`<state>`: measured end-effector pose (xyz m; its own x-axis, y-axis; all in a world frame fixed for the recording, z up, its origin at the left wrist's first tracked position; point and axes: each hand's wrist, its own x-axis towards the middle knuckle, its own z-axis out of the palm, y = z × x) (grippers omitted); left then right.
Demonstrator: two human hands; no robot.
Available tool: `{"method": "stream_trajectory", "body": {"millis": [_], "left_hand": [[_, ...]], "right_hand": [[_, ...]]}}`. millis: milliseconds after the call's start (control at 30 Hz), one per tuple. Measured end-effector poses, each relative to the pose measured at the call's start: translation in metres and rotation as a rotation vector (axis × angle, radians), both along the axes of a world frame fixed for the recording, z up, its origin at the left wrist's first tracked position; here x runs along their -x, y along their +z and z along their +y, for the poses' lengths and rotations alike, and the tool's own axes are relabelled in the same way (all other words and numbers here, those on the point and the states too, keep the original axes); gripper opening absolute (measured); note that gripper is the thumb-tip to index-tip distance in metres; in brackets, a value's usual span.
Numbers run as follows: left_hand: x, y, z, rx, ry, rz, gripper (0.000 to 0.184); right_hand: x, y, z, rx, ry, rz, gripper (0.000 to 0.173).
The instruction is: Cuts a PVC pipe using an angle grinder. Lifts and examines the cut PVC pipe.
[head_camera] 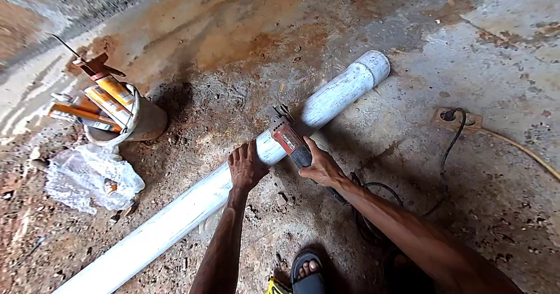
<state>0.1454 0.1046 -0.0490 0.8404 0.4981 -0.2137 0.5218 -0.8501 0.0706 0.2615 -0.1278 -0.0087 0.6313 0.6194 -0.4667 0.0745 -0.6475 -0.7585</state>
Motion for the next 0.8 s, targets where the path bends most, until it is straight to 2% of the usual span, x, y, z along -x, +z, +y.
{"method": "stream_trajectory", "body": {"millis": [800], "left_hand": [[-0.0019, 0.0015, 0.0025, 0.017, 0.006, 0.033, 0.116]], "right_hand": [[-0.0016, 0.0045, 0.0006, 0.002, 0.015, 0.035, 0.108]]}}
